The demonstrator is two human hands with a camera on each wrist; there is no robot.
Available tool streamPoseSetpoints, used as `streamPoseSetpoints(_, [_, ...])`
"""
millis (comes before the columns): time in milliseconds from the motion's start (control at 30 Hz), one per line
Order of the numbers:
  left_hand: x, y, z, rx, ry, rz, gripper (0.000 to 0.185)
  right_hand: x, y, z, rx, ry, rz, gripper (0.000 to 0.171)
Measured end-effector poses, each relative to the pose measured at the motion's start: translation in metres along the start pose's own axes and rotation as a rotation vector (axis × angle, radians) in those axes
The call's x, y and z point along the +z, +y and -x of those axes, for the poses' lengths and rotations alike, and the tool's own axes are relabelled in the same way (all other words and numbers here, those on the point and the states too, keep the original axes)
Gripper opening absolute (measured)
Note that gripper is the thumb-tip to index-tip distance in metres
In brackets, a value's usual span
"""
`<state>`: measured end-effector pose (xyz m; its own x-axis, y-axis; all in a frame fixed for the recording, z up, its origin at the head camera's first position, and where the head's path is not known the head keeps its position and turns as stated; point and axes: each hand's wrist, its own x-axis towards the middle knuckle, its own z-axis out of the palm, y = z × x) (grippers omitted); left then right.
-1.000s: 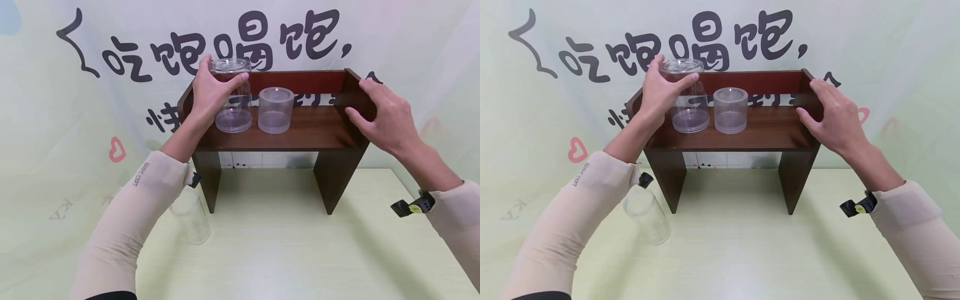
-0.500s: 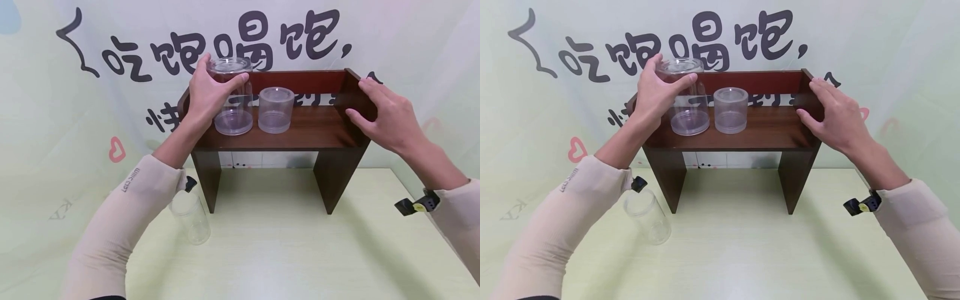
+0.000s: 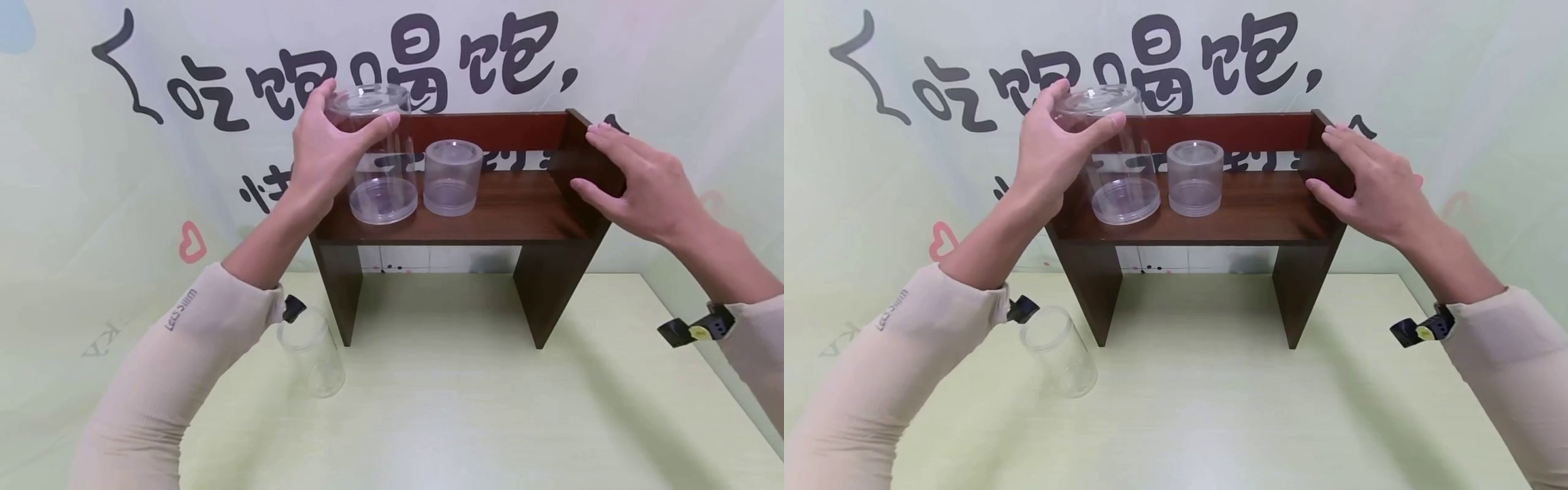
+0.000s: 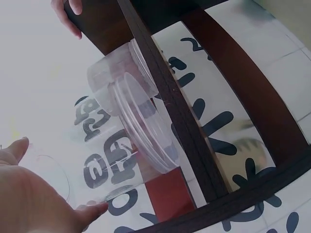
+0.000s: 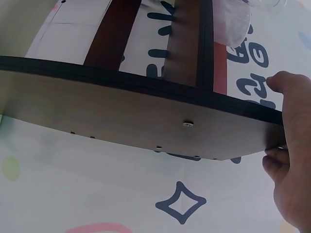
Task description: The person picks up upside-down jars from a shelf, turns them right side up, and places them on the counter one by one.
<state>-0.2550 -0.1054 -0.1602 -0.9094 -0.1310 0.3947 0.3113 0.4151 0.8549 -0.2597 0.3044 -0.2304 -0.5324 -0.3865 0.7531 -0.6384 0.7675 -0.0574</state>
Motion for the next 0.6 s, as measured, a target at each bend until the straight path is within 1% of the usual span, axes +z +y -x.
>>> streamPoseSetpoints(167, [-0.007,0.002,0.011,0.026,-0.012,0.079,0.105,-0.001,0.002,0.000,-0.005,-0.007,-0.014,0.062])
streamPoseSetpoints(367, [-0.012,0.006,0.032,0.114,-0.050,0.201,0.099,-0.001,0.003,0.001,0.003,-0.010,-0.022,0.062])
streamPoseSetpoints(433, [-0.013,0.006,0.039,0.139,-0.068,0.221,0.097,-0.001,0.003,0.001,0.001,-0.013,-0.026,0.062])
streamPoseSetpoints(500, [-0.013,0.007,0.046,0.161,-0.081,0.216,0.095,-0.002,0.002,0.002,0.001,-0.020,-0.030,0.063])
streamPoseSetpoints(600, [-0.014,0.008,0.054,0.166,-0.100,0.202,0.093,-0.003,0.002,0.005,-0.001,-0.031,-0.032,0.065])
